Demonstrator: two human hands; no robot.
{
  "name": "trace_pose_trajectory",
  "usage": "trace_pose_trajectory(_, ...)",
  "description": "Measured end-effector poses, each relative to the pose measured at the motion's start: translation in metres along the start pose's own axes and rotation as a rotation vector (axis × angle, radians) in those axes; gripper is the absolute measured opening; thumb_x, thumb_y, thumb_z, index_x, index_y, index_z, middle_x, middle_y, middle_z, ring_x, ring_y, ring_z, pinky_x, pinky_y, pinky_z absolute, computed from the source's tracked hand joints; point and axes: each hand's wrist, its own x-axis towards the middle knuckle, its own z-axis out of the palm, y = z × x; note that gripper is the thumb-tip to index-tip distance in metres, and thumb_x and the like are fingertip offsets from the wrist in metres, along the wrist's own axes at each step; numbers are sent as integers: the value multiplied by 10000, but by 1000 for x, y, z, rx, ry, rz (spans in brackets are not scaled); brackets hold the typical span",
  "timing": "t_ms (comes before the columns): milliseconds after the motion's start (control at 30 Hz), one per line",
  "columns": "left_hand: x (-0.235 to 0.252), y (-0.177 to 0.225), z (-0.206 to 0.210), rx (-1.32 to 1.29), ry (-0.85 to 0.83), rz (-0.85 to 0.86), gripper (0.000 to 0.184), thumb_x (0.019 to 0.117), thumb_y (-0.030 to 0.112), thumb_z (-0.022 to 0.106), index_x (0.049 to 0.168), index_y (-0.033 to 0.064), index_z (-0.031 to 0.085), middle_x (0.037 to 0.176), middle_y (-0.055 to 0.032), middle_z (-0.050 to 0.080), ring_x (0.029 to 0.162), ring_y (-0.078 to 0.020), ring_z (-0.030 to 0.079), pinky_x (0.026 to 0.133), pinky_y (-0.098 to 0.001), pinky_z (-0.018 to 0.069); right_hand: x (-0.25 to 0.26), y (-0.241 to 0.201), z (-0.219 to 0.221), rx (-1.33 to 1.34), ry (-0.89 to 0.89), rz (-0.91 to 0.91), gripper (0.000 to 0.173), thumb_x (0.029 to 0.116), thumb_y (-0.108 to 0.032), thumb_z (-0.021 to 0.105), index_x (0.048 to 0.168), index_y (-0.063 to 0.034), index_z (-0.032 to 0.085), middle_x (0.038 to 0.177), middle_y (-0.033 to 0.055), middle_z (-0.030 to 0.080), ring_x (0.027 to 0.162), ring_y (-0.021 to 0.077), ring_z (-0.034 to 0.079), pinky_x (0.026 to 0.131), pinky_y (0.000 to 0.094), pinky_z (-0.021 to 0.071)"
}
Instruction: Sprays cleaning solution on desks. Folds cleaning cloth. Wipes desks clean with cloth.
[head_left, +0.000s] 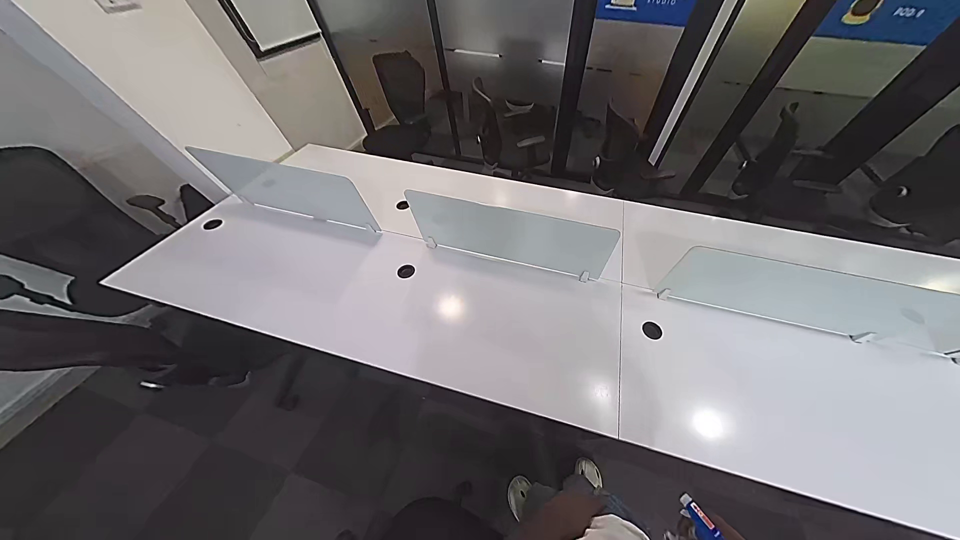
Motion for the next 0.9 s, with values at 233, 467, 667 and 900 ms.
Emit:
trace_pose_trajectory(233,22,-15,-2,97,-101,-21,752,902,131,689,1565,324,389,1371,-158,631,1254,-410,603,996,-698,481,2,5,1,17,274,-66,382,855,-280,759,1142,-42,677,1000,57,723,918,102,684,871,316,575)
trace_pose_trajectory(467,28,-2,5,51,-149,97,754,956,154,628,1559,480,314,1376,-191,590,1176,-428,627,910,-690,523,28,-24,-17,226,479,-457,249,908,-167,667,1100,-10,689,1074,68,732,1051,147,689,962,336,566)
trace_pose_trajectory(667,39,-8,17,-13,-209,-10,472,1074,253,455,1529,374,434,1379,-173,619,1266,-417,593,1016,-694,460,75,-58,-55,245,611,-410,209,934,-229,640,975,-29,686,909,19,724,865,99,685,827,306,573)
trace_pose_trajectory(900,-2,-85,-3,-469,235,-252,938,812,-61,703,1616,167,277,1426,-184,585,1296,-364,584,1069,-592,478,134,-65,-90,297,645,-486,519,902,-171,663,1315,36,427,875,31,650,739,122,675,701,304,607)
